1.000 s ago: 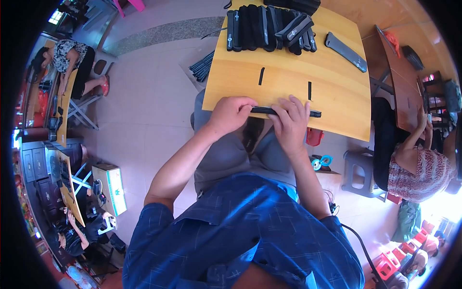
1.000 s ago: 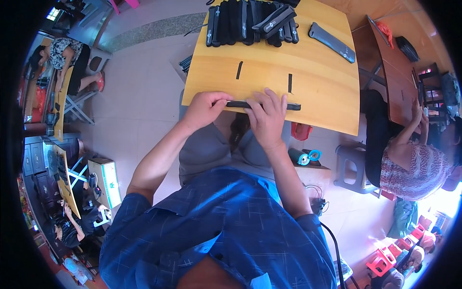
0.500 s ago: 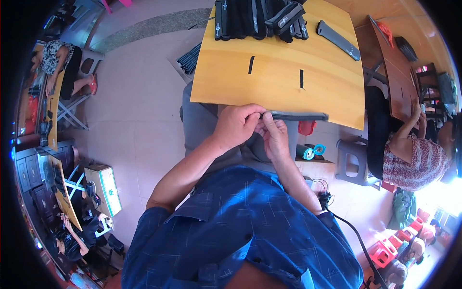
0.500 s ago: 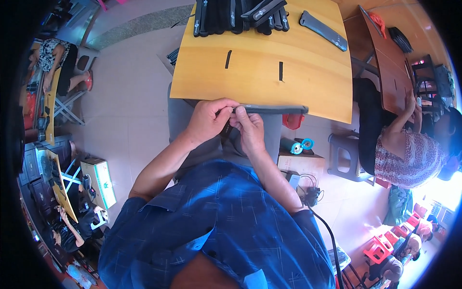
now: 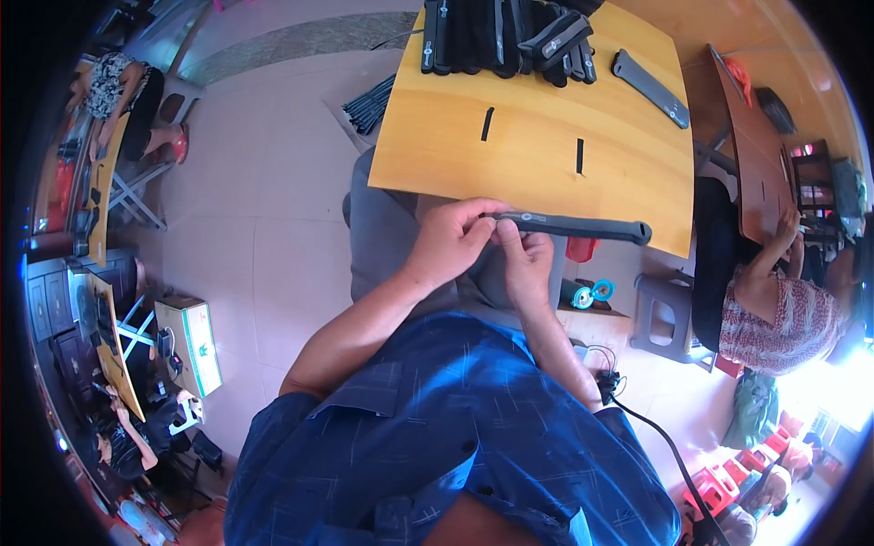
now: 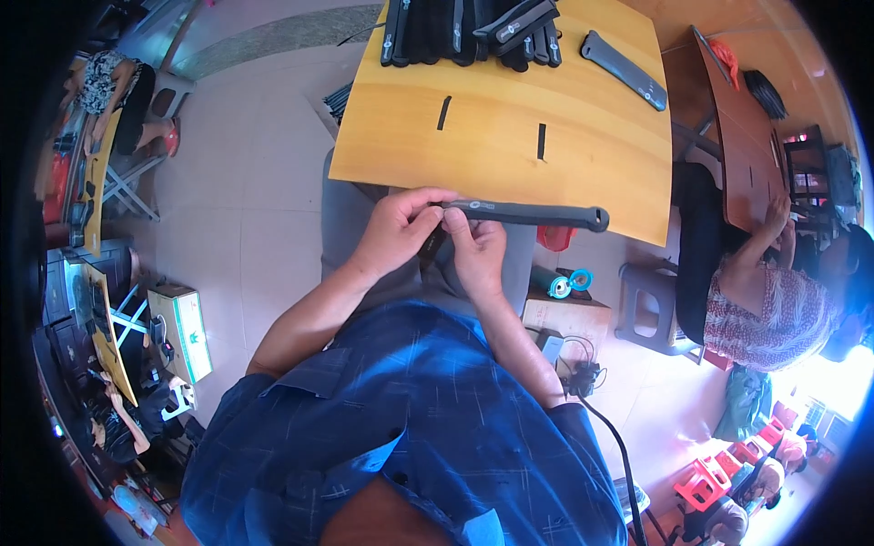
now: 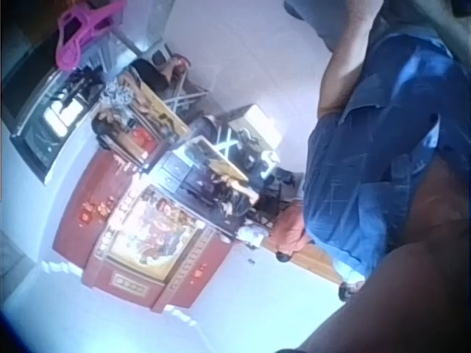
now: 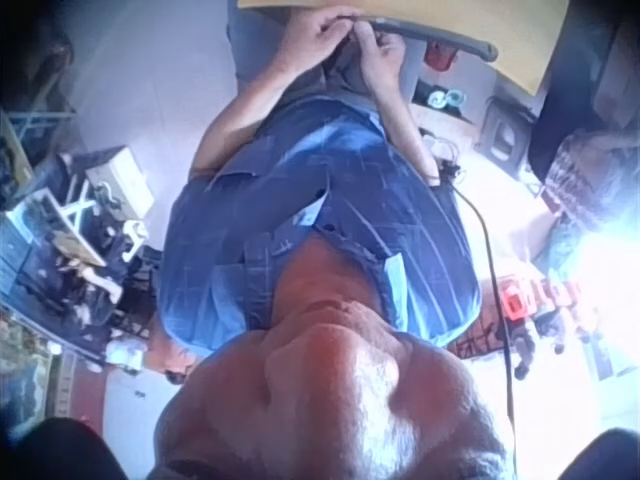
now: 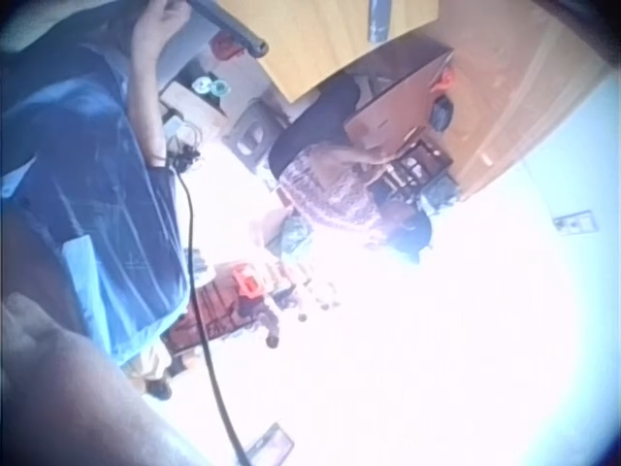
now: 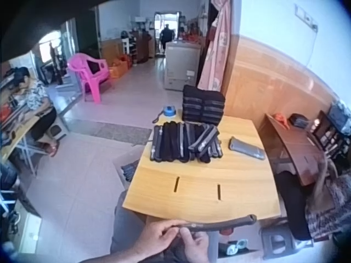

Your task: Checking, organizing, and preparing textile straps with labels on a workspace.

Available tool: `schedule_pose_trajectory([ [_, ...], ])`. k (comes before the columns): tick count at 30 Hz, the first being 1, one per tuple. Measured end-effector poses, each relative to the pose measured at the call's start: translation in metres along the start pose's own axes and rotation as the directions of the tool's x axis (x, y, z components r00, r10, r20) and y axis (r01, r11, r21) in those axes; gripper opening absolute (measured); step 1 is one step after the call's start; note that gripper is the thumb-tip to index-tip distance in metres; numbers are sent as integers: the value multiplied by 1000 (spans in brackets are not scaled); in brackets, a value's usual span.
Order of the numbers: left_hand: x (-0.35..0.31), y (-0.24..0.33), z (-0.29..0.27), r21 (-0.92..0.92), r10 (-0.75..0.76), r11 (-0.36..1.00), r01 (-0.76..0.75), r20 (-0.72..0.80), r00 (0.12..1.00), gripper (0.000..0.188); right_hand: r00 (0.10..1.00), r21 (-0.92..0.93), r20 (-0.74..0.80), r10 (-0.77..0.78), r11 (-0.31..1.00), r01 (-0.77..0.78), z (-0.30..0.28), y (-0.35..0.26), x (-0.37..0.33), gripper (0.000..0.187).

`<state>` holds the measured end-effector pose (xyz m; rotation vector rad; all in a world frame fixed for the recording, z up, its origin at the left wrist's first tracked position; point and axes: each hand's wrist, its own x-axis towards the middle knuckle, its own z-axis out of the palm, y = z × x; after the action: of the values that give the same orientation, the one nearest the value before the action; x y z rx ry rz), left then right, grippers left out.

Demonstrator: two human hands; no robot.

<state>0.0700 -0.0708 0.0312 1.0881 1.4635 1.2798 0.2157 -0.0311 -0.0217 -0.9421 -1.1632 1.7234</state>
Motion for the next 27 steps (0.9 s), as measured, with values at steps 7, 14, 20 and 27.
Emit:
schedule_pose_trajectory([
  [7,1,-12,-2,244,157,959,-142,-44,987,25,989,-307,-117,-92,950,52,2,-3,0,21],
  [14,4,11,3,487,398,804,-342,-13,917,23,990,-78,-68,-122,990,117,2,-12,3,13],
  [20,17,41,-14,616,620,513,-597,215,754,35,975,-311,143,-173,927,210,-11,-37,11,13],
  [27,20,43,-35,671,527,288,-683,484,698,38,940,-513,326,-98,817,263,-26,-62,19,15],
])
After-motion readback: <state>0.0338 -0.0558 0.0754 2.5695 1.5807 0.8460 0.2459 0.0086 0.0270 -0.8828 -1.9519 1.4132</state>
